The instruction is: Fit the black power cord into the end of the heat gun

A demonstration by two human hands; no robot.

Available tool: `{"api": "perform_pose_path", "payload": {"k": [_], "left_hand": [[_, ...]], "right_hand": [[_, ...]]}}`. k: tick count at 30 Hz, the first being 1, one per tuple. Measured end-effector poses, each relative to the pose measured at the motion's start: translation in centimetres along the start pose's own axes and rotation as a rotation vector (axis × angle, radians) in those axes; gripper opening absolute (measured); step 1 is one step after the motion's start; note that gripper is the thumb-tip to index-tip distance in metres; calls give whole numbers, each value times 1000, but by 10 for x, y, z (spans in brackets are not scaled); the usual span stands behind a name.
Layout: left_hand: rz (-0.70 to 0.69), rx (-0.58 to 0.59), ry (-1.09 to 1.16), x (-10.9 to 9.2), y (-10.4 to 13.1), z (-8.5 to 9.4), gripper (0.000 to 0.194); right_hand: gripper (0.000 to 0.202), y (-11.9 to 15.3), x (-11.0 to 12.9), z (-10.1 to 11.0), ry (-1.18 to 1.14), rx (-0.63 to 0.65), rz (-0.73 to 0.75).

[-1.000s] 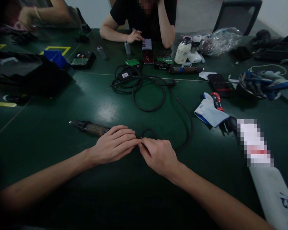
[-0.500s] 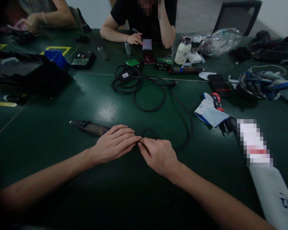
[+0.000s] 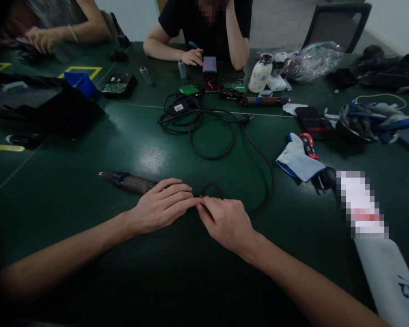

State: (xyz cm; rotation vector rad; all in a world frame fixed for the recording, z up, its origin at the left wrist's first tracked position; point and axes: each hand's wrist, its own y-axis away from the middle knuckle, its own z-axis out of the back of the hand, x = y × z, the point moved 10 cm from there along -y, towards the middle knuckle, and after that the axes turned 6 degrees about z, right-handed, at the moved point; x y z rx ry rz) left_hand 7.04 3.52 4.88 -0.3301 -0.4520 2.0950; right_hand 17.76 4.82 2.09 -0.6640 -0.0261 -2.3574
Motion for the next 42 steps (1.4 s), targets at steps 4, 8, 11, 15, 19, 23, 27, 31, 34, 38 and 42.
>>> {"api": "perform_pose_path", "payload": {"k": [4,8,11,15,19,23,27,31,34,38,42], "left_hand": [[22,-12,-2,2,-2,2,42],[23,-9,-2,1,-3,2,43],[9,8,8,0,-2,1,45],[26,0,13,2,-1,1,44],[34,1,6,2,-2,0,44],[31,1,17,1,-2,0,42],[64,-9,8,4,-5,2,41],[34,12,20,1,-5,2,43],[34,2,28,1,-5,3,43],[49,-32,14,4,-5,4,43],[34,-23,-3,3,-3,0,45]], "right_hand": [[25,0,0,-1,-7,9,-5],[24,0,0,0,2,-3,-1],[22,0,1,1,8,-15,6],[23,0,0,1,17,-13,4],[23,0,0,0,2,-5,1],[22,0,0,2,8,-15,7],[25,1,-1,1,8,1,-8],[23,1,-1,1,-9,2,-4],[24,1,-1,3,4,-2,-10],[26,1,0,4,2,3,-10],[25,0,2,5,-2,-2,-5]]}}
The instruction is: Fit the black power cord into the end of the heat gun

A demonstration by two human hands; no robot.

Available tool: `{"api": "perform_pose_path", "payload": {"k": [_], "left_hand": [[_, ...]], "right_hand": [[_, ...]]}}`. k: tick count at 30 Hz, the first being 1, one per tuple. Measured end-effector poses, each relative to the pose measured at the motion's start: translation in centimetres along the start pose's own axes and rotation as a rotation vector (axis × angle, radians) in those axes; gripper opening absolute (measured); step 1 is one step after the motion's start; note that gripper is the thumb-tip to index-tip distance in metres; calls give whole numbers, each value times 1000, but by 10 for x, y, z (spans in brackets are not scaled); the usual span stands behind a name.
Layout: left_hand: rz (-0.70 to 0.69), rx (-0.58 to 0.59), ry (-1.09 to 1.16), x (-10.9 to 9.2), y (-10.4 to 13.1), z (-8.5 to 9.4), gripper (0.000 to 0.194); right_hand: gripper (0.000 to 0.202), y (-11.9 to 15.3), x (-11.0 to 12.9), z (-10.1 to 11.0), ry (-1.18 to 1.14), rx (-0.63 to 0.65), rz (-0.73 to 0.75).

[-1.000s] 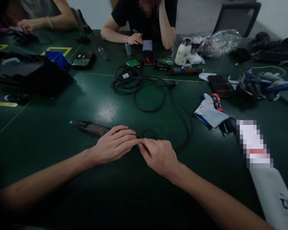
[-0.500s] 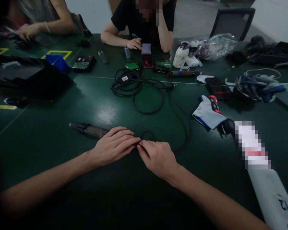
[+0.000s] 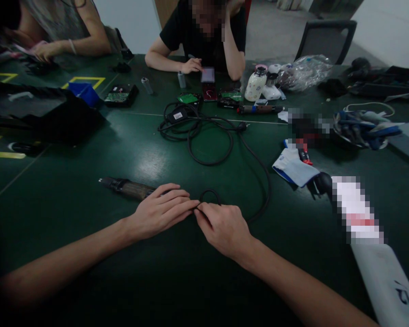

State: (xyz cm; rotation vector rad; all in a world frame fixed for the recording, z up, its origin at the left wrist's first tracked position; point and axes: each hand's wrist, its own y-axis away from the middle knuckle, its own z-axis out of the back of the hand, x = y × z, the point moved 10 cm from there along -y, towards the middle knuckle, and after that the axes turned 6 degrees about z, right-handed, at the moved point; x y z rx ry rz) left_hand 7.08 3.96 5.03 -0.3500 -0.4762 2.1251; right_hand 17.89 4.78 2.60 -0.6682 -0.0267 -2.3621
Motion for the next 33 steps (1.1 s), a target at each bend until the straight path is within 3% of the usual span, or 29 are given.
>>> {"api": "perform_pose_path", "payload": {"k": [10,15,33], "left_hand": [[-19,53,20,-4,-2,-2,44],[12,4,16,-1,-3,2,44],[3,16,-7,-2,-2,1,47]], "right_hand": [[19,1,-2,1,10,-12,6],[21,1,-2,0,1,-9,7],[22,1,0,1,-1,-23,15]]}}
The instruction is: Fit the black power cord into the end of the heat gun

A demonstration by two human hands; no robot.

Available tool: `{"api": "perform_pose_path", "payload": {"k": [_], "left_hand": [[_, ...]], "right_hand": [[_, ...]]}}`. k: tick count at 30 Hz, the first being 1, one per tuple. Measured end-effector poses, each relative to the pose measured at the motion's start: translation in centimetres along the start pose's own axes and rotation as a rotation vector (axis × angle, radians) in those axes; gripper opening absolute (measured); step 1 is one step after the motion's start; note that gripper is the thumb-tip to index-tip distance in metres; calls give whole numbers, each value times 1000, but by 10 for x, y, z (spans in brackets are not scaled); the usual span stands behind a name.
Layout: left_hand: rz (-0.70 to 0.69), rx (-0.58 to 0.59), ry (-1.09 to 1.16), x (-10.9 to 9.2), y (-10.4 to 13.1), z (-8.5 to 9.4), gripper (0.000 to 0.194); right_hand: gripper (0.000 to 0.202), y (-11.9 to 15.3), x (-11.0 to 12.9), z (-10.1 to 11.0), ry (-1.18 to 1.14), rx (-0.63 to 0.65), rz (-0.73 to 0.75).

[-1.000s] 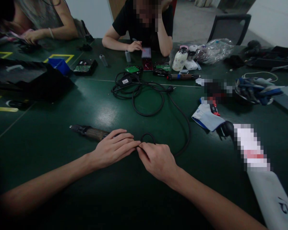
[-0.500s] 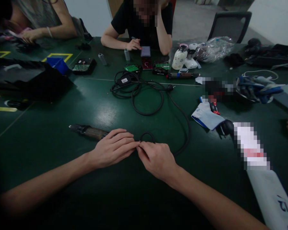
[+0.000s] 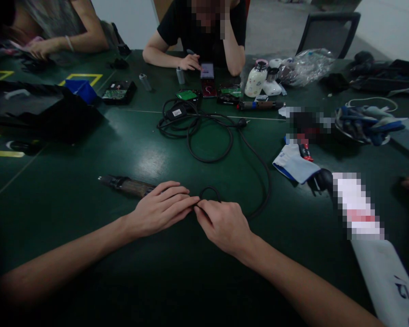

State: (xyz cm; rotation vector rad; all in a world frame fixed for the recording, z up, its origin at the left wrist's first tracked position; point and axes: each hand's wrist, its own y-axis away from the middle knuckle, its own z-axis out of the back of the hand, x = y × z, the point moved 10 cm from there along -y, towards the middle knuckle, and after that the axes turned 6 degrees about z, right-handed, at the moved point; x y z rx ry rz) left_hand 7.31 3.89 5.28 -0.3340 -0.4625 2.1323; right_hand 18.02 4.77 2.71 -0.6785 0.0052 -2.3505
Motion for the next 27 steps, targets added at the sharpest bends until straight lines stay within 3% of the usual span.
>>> {"api": "perform_pose_path", "payload": {"k": [27], "left_hand": [[-28,9,-13,-2,3,-2,53]], "right_hand": [[22,0,0,-2,-7,-1,7]]}}
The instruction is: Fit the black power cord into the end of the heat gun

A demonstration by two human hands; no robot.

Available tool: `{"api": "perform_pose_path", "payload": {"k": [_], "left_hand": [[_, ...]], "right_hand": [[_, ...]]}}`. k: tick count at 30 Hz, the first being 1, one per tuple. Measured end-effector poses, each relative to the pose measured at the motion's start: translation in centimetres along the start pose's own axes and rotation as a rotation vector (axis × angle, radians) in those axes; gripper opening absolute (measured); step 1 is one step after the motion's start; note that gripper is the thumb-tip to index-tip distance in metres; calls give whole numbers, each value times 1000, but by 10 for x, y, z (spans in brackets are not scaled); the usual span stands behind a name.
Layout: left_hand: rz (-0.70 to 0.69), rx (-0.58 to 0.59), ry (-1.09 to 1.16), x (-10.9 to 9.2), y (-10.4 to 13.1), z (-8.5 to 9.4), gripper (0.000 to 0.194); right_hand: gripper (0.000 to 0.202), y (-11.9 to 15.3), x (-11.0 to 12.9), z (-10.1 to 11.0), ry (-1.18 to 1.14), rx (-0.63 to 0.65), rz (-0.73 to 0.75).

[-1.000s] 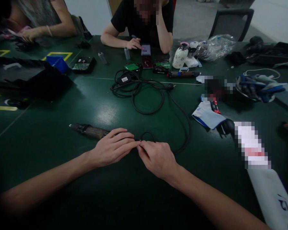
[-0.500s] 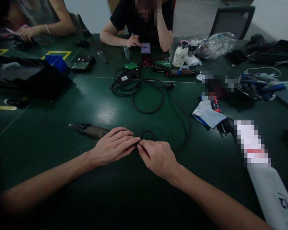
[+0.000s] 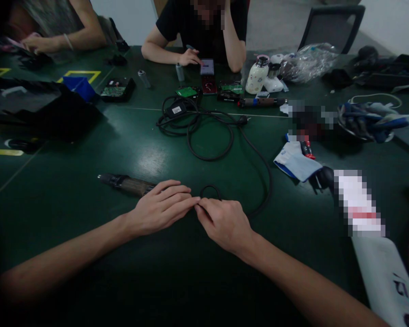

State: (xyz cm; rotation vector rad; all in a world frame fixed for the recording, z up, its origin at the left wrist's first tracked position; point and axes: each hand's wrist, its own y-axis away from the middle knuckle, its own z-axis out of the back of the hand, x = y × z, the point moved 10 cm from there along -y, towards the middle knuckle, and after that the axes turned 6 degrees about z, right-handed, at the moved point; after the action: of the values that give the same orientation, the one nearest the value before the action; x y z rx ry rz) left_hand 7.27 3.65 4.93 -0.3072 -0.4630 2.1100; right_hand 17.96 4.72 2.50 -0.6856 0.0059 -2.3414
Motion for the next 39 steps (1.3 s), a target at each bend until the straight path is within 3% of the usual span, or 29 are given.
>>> {"api": "perform_pose_path", "payload": {"k": [10,18,29,39], "left_hand": [[26,11,-28,2,1,-4,53],[-44,3,27,-3,0,2,52],[41,42,-45,2,0,-7,57],[-13,13,-15,-1,0,-3,54]], "right_hand": [[23,0,-1,-1,16,-10,-5],[21,0,-1,-1,26,-5,-4],[23,0,-1,0,9,-9,-3],[21,1,-2,-2,23,-17,9]]}}
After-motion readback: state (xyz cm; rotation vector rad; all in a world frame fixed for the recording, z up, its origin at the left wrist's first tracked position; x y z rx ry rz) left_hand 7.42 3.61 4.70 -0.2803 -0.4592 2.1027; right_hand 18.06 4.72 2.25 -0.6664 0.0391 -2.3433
